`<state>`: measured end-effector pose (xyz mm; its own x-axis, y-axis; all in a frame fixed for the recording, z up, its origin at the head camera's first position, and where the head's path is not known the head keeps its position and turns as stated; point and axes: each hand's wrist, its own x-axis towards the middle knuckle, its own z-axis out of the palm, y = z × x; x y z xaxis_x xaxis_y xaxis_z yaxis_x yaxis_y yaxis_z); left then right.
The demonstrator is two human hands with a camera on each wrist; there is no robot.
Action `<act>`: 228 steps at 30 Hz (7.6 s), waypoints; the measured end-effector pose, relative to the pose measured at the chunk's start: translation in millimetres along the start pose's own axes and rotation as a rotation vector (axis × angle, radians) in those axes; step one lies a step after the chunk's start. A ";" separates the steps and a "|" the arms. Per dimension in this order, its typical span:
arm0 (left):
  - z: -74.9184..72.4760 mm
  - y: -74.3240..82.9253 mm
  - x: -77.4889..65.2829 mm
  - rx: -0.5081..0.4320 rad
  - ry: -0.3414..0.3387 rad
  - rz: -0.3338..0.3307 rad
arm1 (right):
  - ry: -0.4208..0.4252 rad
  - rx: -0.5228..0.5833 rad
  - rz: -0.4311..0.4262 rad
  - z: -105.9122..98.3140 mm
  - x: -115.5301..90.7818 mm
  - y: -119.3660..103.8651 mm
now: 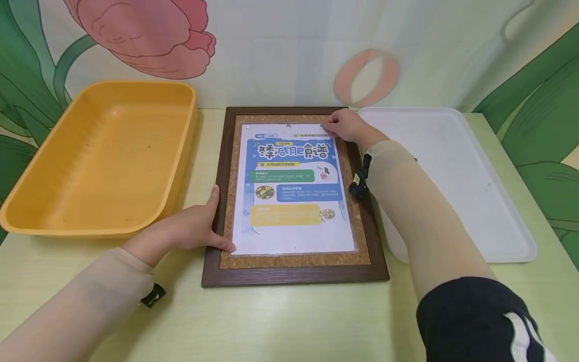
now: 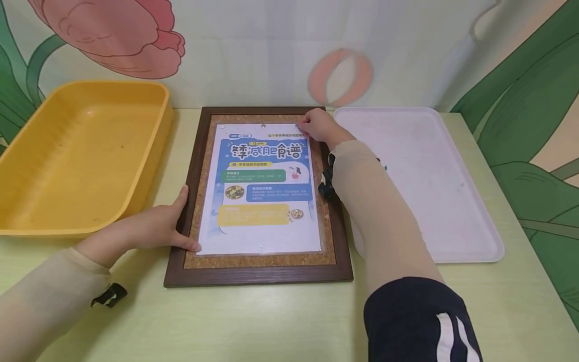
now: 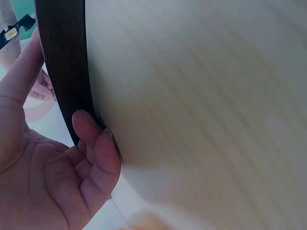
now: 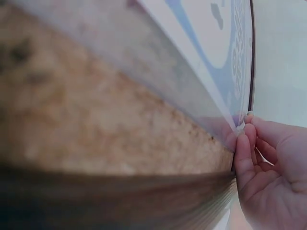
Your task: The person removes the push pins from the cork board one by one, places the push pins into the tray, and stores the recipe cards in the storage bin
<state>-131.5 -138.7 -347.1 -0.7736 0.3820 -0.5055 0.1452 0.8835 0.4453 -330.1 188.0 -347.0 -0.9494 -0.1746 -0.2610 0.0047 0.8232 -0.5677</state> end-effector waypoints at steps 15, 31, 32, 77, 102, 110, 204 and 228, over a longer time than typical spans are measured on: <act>3.2 -5.0 4.4 0.006 0.002 -0.005 | 0.048 0.038 -0.010 8.2 3.3 0.9; 2.2 -3.3 2.4 -0.018 0.003 -0.012 | 0.035 0.007 -0.068 4.0 -5.6 6.0; 2.1 -3.5 2.2 -0.017 0.002 -0.015 | 0.033 0.004 -0.070 3.0 -7.8 6.8; 1.6 -1.9 0.6 -0.004 0.012 0.010 | 0.151 -0.059 -0.121 -27.6 -98.4 52.7; 1.3 0.3 -0.3 0.005 0.012 -0.003 | 0.179 -0.053 0.052 -47.3 -133.6 113.8; 2.1 -0.1 0.6 0.007 0.014 -0.004 | 0.170 -0.020 0.118 -46.0 -132.2 130.2; 3.4 -2.5 4.3 0.017 0.022 -0.002 | 0.080 0.191 -0.050 33.9 8.7 -33.5; 4.1 -4.2 1.5 0.018 0.021 -0.002 | -0.039 0.113 -0.038 40.7 15.2 -54.2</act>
<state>-130.8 -140.8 -352.7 -0.7867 0.3748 -0.4905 0.1550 0.8891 0.4308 -332.0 118.7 -352.0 -0.9366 -0.2272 -0.2669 0.0068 0.7497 -0.6617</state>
